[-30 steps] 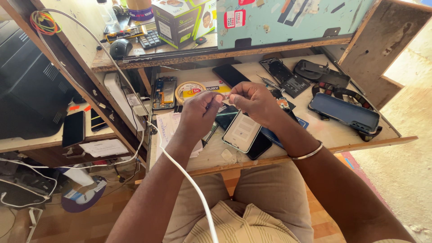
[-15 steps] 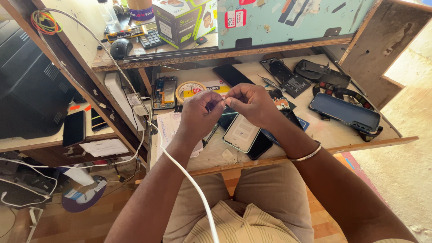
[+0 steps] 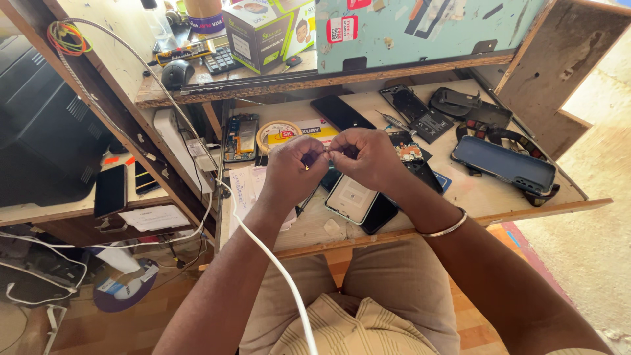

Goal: The person counts a stack of banknotes and sets them aside, then works on a disassembled smartphone on the workbench. They manipulate small components and screws by hand, then use a screwdriver on the phone's internal parts and press a component into place.

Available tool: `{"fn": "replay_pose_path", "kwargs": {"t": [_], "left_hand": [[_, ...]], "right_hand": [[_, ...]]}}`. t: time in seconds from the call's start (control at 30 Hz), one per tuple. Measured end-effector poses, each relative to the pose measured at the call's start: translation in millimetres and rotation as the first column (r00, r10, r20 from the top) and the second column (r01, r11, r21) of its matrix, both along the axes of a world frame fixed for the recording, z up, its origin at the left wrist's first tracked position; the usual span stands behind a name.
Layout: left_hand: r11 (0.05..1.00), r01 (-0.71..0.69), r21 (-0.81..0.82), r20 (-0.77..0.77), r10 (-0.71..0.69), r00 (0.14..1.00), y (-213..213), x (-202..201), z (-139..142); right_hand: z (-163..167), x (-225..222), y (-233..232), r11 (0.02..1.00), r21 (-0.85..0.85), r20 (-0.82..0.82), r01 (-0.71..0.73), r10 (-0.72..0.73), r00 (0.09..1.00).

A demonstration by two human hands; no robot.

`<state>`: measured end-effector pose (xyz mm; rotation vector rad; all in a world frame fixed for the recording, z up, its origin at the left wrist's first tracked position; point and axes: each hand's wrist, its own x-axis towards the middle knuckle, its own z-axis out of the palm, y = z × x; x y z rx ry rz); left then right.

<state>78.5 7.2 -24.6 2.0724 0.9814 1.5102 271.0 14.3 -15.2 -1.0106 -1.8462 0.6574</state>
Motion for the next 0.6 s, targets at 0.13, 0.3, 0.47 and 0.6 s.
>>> {"fn": "replay_pose_path", "kwargs": {"t": [0.13, 0.3, 0.47, 0.6], "left_hand": [[1.000, -0.008, -0.001, -0.022, 0.008, 1.000, 0.8, -0.1, 2.1], [1.000, 0.005, 0.004, -0.018, -0.005, 1.000, -0.4, -0.2, 3.8], [0.999, 0.032, 0.000, -0.034, -0.032, 0.999, -2.4, -1.6, 5.8], [0.999, 0.039, 0.028, -0.068, -0.037, 0.997, -3.9, -2.6, 8.0]], "right_hand": [[1.2, 1.8, 0.6, 1.000, 0.013, 0.009, -0.002, 0.002, 1.000], [1.3, 3.6, 2.7, 1.000, 0.002, 0.019, 0.011, -0.011, 1.000], [1.4, 6.4, 3.3, 0.999, -0.047, 0.004, -0.023, 0.024, 1.000], [1.4, 7.2, 2.9, 0.997, -0.067, 0.004, -0.035, 0.035, 0.999]]}}
